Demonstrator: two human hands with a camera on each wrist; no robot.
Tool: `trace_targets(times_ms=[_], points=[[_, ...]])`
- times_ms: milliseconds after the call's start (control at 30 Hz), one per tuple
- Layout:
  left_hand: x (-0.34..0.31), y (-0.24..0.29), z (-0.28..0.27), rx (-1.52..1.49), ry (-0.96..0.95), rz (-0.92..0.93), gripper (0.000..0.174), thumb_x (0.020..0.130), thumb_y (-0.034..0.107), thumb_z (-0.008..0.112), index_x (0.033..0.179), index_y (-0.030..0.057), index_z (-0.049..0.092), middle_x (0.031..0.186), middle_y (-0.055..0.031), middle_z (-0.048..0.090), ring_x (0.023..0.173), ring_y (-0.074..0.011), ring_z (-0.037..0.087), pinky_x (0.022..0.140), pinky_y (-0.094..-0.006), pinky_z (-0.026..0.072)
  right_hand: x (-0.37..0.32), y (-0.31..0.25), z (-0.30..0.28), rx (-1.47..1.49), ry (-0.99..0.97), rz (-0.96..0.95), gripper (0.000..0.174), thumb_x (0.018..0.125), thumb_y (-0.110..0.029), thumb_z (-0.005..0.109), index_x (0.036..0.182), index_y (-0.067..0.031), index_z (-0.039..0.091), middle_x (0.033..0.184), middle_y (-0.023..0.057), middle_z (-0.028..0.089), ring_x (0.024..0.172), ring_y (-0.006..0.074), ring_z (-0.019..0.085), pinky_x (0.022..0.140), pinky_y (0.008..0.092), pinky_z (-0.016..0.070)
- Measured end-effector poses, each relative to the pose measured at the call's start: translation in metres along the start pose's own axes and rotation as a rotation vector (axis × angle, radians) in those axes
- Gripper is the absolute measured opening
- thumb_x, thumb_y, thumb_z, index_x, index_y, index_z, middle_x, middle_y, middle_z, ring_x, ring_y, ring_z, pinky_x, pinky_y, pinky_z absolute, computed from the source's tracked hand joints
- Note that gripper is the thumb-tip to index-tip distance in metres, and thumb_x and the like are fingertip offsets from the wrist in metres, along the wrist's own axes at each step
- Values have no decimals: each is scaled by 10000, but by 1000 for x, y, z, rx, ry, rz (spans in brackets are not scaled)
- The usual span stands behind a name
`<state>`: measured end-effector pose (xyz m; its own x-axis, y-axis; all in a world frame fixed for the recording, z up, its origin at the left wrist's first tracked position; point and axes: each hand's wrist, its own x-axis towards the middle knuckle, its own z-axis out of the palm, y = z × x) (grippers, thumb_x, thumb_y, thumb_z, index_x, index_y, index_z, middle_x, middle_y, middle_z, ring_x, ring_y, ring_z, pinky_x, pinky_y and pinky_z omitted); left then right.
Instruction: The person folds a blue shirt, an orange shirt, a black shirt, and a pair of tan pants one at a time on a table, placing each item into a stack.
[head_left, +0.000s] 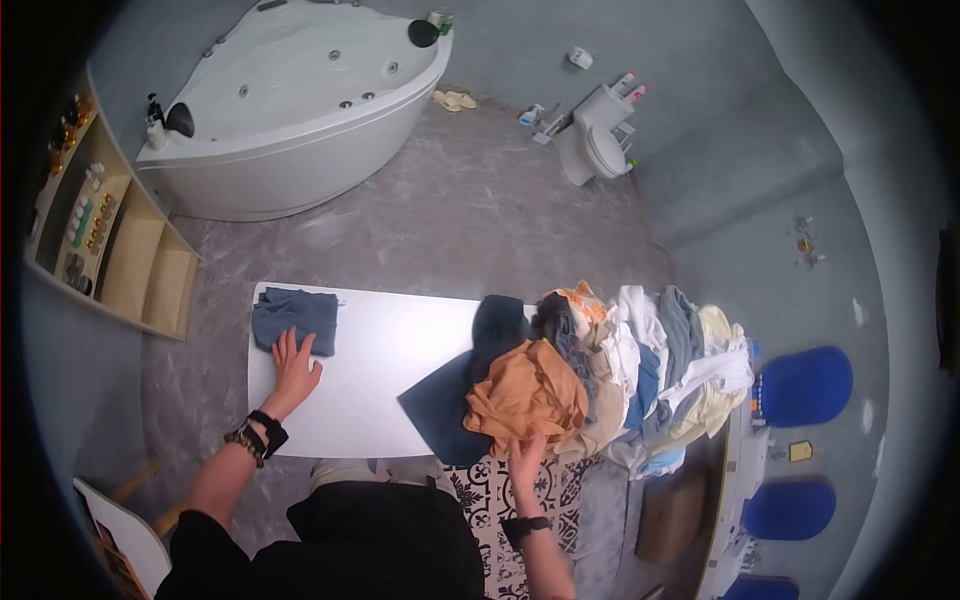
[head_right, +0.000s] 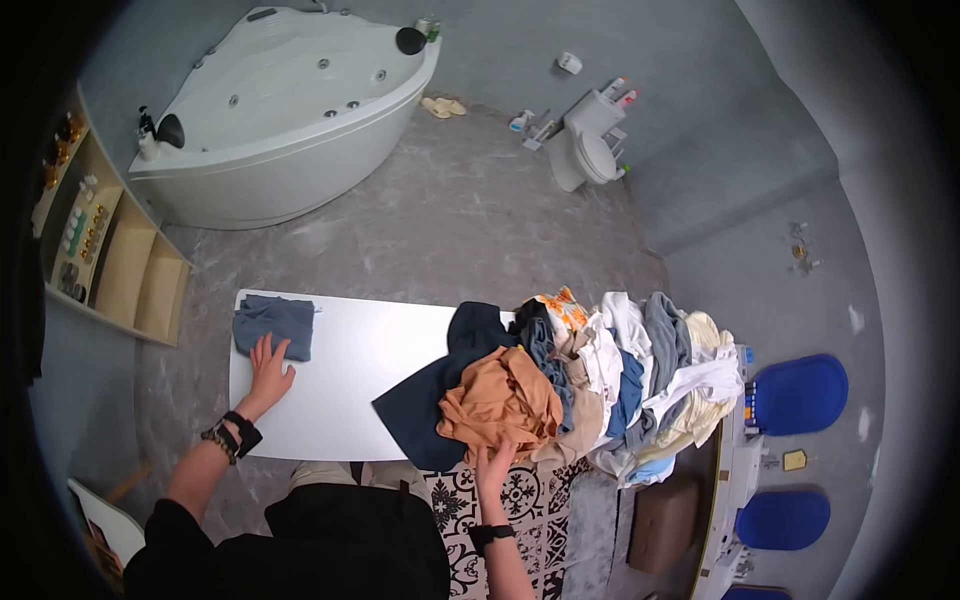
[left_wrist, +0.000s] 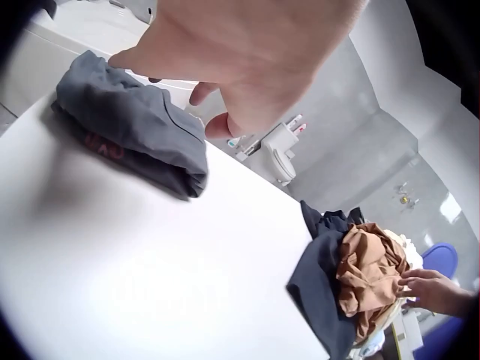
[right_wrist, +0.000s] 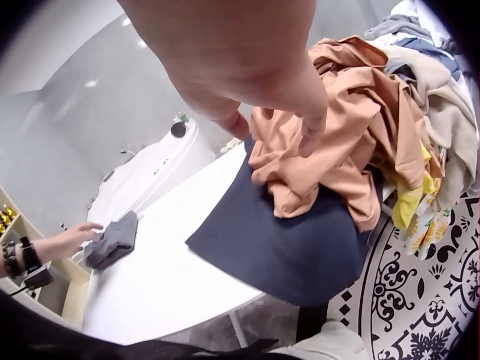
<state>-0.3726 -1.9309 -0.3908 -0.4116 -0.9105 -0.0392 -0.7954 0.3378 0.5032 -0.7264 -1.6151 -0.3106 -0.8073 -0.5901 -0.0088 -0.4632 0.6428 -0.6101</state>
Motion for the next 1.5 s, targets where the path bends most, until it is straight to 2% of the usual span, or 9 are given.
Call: trace_targets(times_ms=[267, 367, 533, 633, 700, 900, 1133, 1233, 1500], points=[[-69, 79, 15, -269, -67, 18, 429, 769, 74, 631, 1190, 48, 557, 1292, -243, 450, 1218, -410, 408, 1044, -470, 344, 69, 67, -26, -335, -64, 21, 473, 826, -118, 648, 1271, -14, 525, 1120, 227, 606, 1052, 380, 583, 875, 398, 473], [-80, 126, 20, -588, -291, 52, 423, 770, 72, 644, 1183, 31, 561, 1278, -224, 479, 1210, -374, 442, 1029, -445, 373, 79, 35, -53, 149, -62, -163, 222, 832, -115, 644, 982, 48, 661, 771, 179, 679, 680, 326, 663, 654, 341, 512], [-73, 320, -13, -555, -248, 457, 813, 760, 198, 757, 1436, 87, 319, 1408, -193, 366, 1315, -369, 358, 1089, -434, 331, 76, -91, -141, 420, -304, -365, 172, 807, -58, 651, 934, 58, 664, 764, 167, 663, 675, 278, 661, 646, 304, 508], [-49, 375, -19, -673, -235, 517, 537, 739, 48, 677, 1252, 65, 520, 1277, -157, 496, 1197, -346, 479, 996, -390, 419, 80, -130, -180, 525, -187, -793, 128, 741, -11, 675, 844, 63, 654, 765, 151, 669, 685, 253, 673, 639, 301, 514], [-37, 384, -22, -687, -154, 495, 232, 779, -20, 593, 1008, 1, 618, 996, -132, 646, 941, -314, 632, 811, -351, 499, 90, -132, -208, 523, -22, -838, 119, 733, -3, 651, 838, 48, 678, 755, 135, 676, 669, 220, 665, 626, 281, 505], [-10, 348, -101, -470, 8, 439, 246, 720, -36, 493, 938, 21, 590, 754, -231, 599, 756, -417, 620, 641, -413, 484, 118, -128, -252, 712, 175, -525, 154, 801, -29, 652, 924, 54, 693, 682, 17, 617, 625, 65, 525, 583, 211, 416], [-3, 349, -242, -422, 390, 495, 357, 695, -105, 431, 996, -21, 603, 833, -234, 637, 793, -356, 661, 693, -359, 504, 126, -141, -251, 372, 105, -674, 99, 786, -7, 692, 861, 58, 690, 617, 43, 595, 569, 64, 481, 536, 221, 397], [-5, 342, -280, -606, 423, 484, 523, 682, -139, 355, 1122, -28, 614, 930, -125, 697, 917, -138, 638, 850, -265, 495, 124, -154, -245, 215, -92, -701, 108, 751, -22, 716, 834, 36, 678, 597, 99, 550, 528, 123, 497, 518, 270, 399], [-7, 297, -320, -651, 536, 479, 523, 676, -142, 341, 1099, -49, 634, 1026, -92, 667, 978, -143, 599, 880, -253, 467, 121, -159, -230, 381, 14, -768, 89, 768, 11, 655, 825, 75, 630, 759, 88, 545, 755, 194, 536, 705, 280, 423]])
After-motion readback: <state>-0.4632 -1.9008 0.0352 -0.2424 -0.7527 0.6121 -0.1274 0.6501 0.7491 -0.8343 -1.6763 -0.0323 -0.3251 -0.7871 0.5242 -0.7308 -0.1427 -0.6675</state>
